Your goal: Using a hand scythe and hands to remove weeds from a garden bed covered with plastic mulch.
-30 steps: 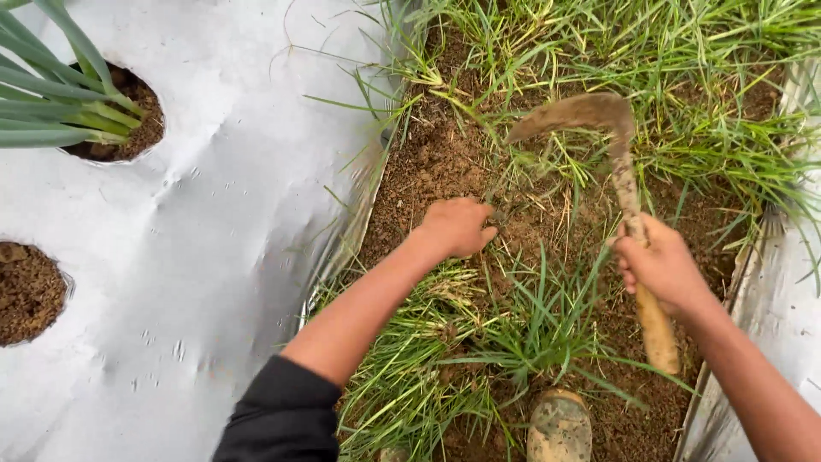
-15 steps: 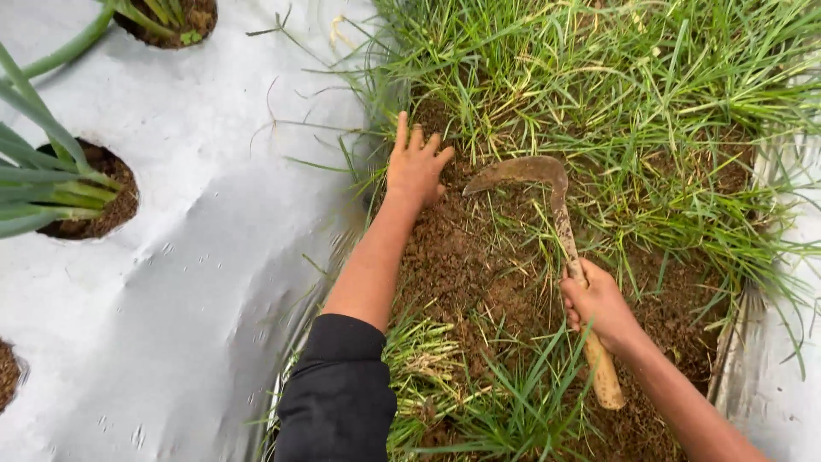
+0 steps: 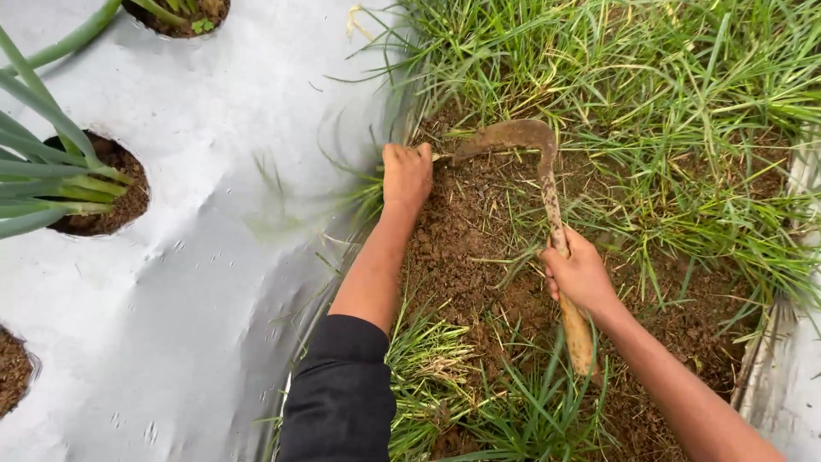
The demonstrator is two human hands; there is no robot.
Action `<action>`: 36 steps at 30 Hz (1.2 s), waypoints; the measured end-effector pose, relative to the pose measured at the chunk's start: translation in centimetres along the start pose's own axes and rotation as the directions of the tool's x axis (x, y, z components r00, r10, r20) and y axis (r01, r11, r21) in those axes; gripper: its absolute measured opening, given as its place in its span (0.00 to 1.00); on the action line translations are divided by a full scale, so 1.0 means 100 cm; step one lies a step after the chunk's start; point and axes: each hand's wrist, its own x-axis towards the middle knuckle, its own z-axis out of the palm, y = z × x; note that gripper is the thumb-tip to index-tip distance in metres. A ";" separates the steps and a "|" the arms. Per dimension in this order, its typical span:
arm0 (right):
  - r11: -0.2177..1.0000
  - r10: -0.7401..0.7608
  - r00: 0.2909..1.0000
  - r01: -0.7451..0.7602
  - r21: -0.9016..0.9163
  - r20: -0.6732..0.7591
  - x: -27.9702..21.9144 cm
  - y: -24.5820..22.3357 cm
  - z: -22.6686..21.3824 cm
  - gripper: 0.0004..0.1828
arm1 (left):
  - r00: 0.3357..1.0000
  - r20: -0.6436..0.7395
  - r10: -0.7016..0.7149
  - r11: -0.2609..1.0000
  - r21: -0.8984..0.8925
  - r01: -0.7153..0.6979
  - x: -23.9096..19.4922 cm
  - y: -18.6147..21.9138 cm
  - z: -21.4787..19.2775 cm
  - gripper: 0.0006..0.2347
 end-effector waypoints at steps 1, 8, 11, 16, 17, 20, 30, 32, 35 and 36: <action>1.000 0.003 1.000 -0.003 -0.001 0.005 0.001 0.001 0.001 0.01 | 1.000 0.006 -0.002 1.000 0.001 0.002 -0.008 0.002 0.007 0.08; 0.964 -0.267 0.959 0.265 -0.037 -0.100 0.003 -0.052 0.016 0.10 | 0.961 0.257 -0.105 0.944 -0.278 0.178 -0.023 0.014 -0.002 0.13; 0.920 -0.347 0.905 0.379 0.098 -0.246 0.013 -0.041 0.044 0.15 | 0.919 0.375 -0.119 0.871 -0.406 0.278 -0.023 0.006 -0.036 0.17; 0.944 0.022 0.998 0.000 -0.330 0.065 0.002 0.018 0.052 0.22 | 0.887 0.442 -0.132 0.784 -0.501 0.366 -0.016 0.006 -0.025 0.21; 0.954 0.011 0.998 0.007 -0.299 0.059 0.002 0.013 0.052 0.18 | 0.866 0.486 -0.120 0.746 -0.531 0.401 -0.012 0.000 -0.035 0.21; 0.954 -0.019 0.998 0.035 -0.299 0.057 -0.003 0.004 0.048 0.11 | 0.823 0.556 -0.115 0.660 -0.577 0.482 -0.022 -0.009 -0.065 0.22; 0.973 -0.227 0.966 0.230 0.011 -0.125 -0.003 0.006 0.043 0.06 | 0.792 0.597 -0.123 0.564 -0.615 0.551 -0.023 -0.006 -0.082 0.20; 0.995 -0.085 0.996 0.083 -0.059 -0.031 -0.009 0.026 0.035 0.07 | 0.791 0.600 -0.116 0.552 -0.624 0.554 -0.028 -0.004 -0.076 0.20; 0.989 0.030 0.999 -0.026 -0.142 0.023 -0.026 0.028 0.022 0.13 | 0.785 0.608 -0.115 0.547 -0.622 0.561 -0.035 -0.004 -0.073 0.20; 0.990 -0.018 1.000 0.016 -0.137 -0.017 -0.030 0.022 0.019 0.14 | 0.791 0.600 -0.117 0.559 -0.619 0.552 -0.032 -0.008 -0.073 0.20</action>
